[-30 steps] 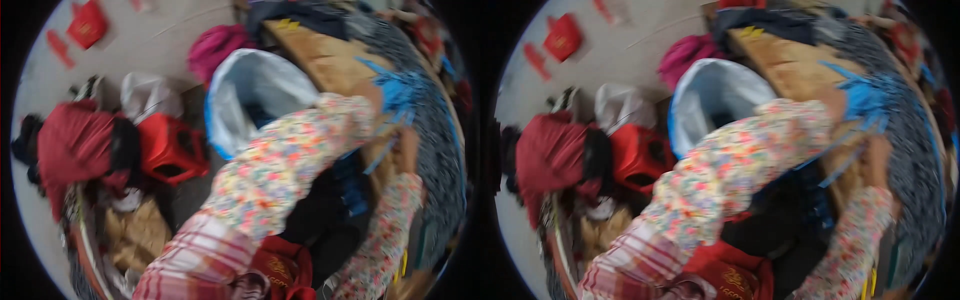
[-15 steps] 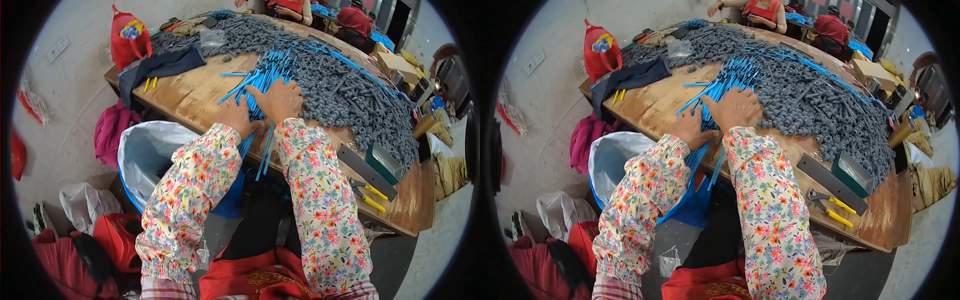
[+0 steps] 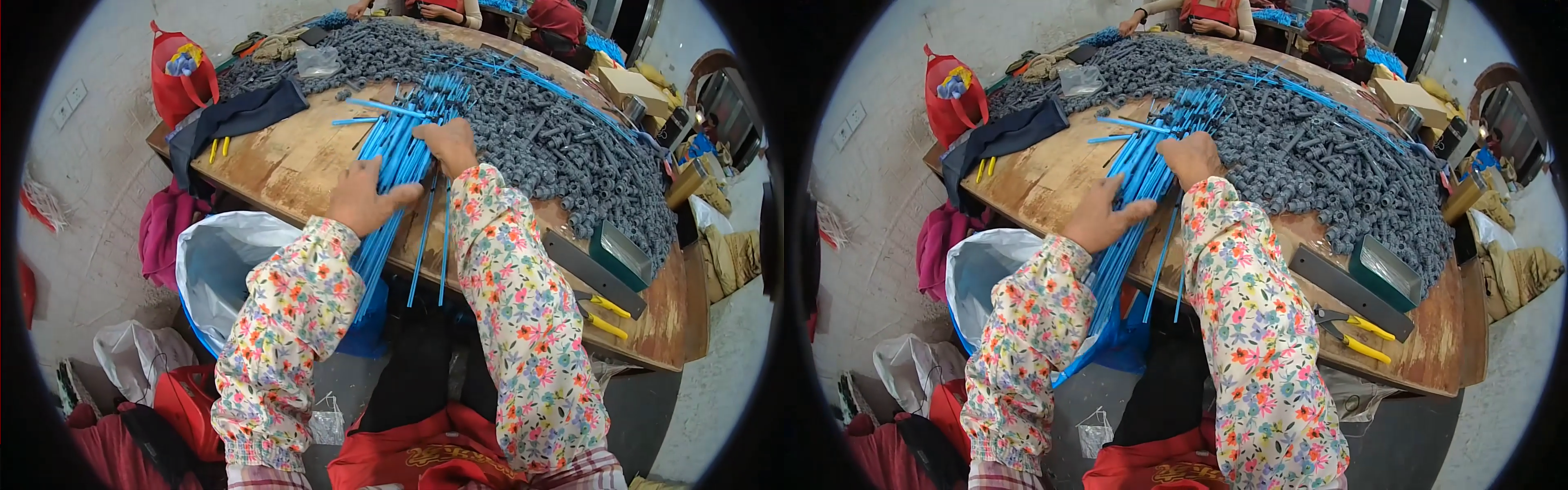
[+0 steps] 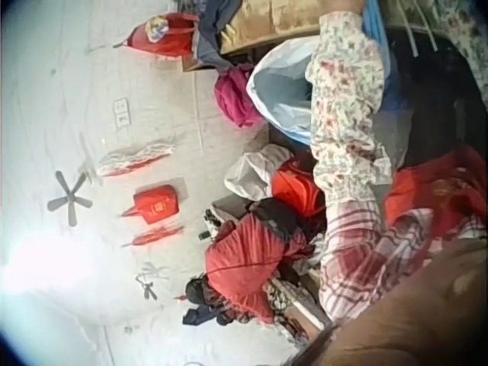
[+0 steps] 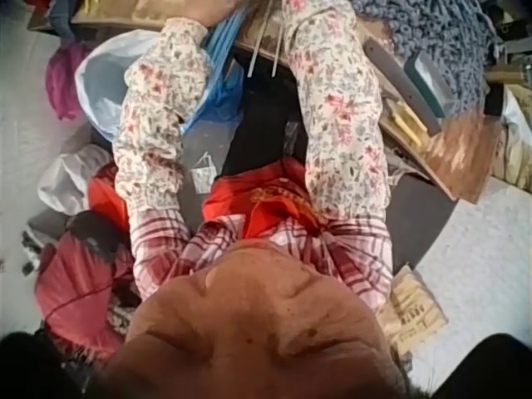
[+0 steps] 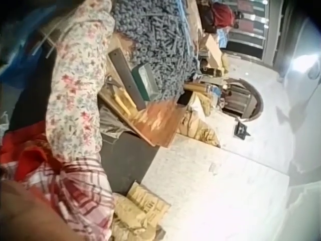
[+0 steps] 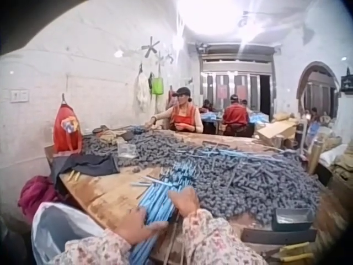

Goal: Assembling and trimming blue cables into plastic connectors and bundling them using a clear wire tie.

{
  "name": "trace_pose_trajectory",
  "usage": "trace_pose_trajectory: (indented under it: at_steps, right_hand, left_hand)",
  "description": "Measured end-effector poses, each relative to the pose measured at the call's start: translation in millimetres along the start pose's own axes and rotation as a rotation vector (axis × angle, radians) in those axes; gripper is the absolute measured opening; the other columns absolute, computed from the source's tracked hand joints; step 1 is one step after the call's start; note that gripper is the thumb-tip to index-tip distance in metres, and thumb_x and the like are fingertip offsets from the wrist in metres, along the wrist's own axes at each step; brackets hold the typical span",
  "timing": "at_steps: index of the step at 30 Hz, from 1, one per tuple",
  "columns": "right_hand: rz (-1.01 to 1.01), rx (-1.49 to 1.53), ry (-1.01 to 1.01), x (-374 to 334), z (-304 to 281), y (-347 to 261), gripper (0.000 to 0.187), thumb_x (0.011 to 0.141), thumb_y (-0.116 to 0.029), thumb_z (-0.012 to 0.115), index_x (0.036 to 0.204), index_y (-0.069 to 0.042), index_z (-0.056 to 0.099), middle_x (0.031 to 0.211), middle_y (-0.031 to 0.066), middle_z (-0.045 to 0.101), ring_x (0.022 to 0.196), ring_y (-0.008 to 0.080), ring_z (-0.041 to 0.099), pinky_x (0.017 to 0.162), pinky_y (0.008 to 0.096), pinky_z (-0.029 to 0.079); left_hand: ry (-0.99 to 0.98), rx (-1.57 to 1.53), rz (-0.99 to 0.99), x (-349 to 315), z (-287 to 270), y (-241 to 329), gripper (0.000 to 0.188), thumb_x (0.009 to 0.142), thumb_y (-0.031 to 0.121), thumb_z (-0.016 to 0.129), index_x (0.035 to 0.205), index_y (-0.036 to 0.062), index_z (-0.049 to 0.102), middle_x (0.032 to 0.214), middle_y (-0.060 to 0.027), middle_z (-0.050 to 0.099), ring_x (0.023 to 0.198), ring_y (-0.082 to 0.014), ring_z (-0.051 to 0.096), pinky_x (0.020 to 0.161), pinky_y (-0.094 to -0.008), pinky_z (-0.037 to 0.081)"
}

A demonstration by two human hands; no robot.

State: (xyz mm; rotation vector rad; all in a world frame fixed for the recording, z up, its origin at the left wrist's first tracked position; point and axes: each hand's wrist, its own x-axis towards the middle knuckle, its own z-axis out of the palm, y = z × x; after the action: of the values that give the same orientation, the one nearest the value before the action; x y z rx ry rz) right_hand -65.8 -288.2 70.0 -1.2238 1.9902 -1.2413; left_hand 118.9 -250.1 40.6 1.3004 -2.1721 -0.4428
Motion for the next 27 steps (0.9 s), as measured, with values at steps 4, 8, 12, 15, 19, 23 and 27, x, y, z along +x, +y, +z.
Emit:
trace_pose_trajectory:
  at_steps: [4, 8, 12, 15, 19, 23, 27]
  right_hand:
    - [0.072, 0.237, -0.011, -1, -7, 12, 0.042, 0.067, -0.029, 0.066, 0.072, 0.012, 0.059, 0.081, 0.0256, 0.064, 0.073, 0.0372, 0.062, 0.065, 0.0445, 0.047]
    - [0.146, 0.336, 0.116, 2, -12, 28, 0.044, 0.068, -0.029, 0.065, 0.076, 0.014, 0.060, 0.084, 0.0295, 0.063, 0.077, 0.0415, 0.061, 0.068, 0.0456, 0.046]
    - [0.110, 0.258, 0.245, 11, -10, 41, 0.047, 0.069, -0.031, 0.064, 0.077, 0.014, 0.060, 0.085, 0.0304, 0.063, 0.079, 0.0429, 0.061, 0.072, 0.0462, 0.045]
    - [0.145, 0.388, 0.251, 14, -12, 44, 0.050, 0.070, -0.035, 0.065, 0.079, 0.015, 0.061, 0.087, 0.0305, 0.063, 0.084, 0.0433, 0.061, 0.076, 0.0463, 0.046]
    - [0.161, 0.238, 0.232, 5, -17, 20, 0.056, 0.071, -0.041, 0.065, 0.082, 0.014, 0.062, 0.091, 0.0311, 0.062, 0.092, 0.0425, 0.060, 0.082, 0.0455, 0.046]
    - [0.008, -0.132, 0.017, -17, -35, 6, 0.060, 0.070, -0.044, 0.065, 0.084, 0.014, 0.062, 0.096, 0.0320, 0.062, 0.095, 0.0419, 0.060, 0.084, 0.0447, 0.046]
    - [-0.041, -0.355, 0.160, 0, -35, 17, 0.058, 0.069, -0.042, 0.065, 0.081, 0.014, 0.064, 0.092, 0.0319, 0.063, 0.093, 0.0392, 0.062, 0.082, 0.0440, 0.047]
  left_hand:
    - [-0.071, -0.196, 0.023, 16, 3, -25, 0.083, 0.078, 0.053, 0.062, 0.132, -0.0059, 0.041, 0.117, -0.0278, 0.053, 0.115, -0.0413, 0.047, 0.098, -0.0415, 0.038]
    - [0.116, 0.017, 0.003, 7, 12, -17, 0.073, 0.077, 0.050, 0.062, 0.131, 0.0025, 0.046, 0.122, -0.0264, 0.049, 0.111, -0.0442, 0.046, 0.094, -0.0490, 0.039]
    - [0.029, 0.011, -0.013, 3, 2, 5, 0.070, 0.080, 0.052, 0.060, 0.128, 0.0017, 0.051, 0.118, -0.0291, 0.052, 0.112, -0.0414, 0.049, 0.096, -0.0446, 0.039]
    - [0.044, 0.083, 0.020, -3, 8, 17, 0.061, 0.079, 0.047, 0.063, 0.125, 0.0077, 0.055, 0.120, -0.0287, 0.050, 0.110, -0.0410, 0.049, 0.096, -0.0453, 0.038]
    - [0.088, 0.151, 0.077, -12, 15, 15, 0.051, 0.077, 0.040, 0.065, 0.121, 0.0145, 0.059, 0.127, -0.0236, 0.045, 0.117, -0.0392, 0.042, 0.097, -0.0510, 0.034]
    - [0.129, 0.127, 0.220, -9, 21, 22, 0.046, 0.075, 0.034, 0.067, 0.117, 0.0162, 0.061, 0.125, -0.0182, 0.047, 0.120, -0.0355, 0.040, 0.098, -0.0536, 0.030]
    - [0.037, 0.007, 0.231, -8, 15, 31, 0.042, 0.076, 0.030, 0.067, 0.115, 0.0161, 0.063, 0.116, -0.0146, 0.055, 0.118, -0.0322, 0.043, 0.098, -0.0526, 0.029]
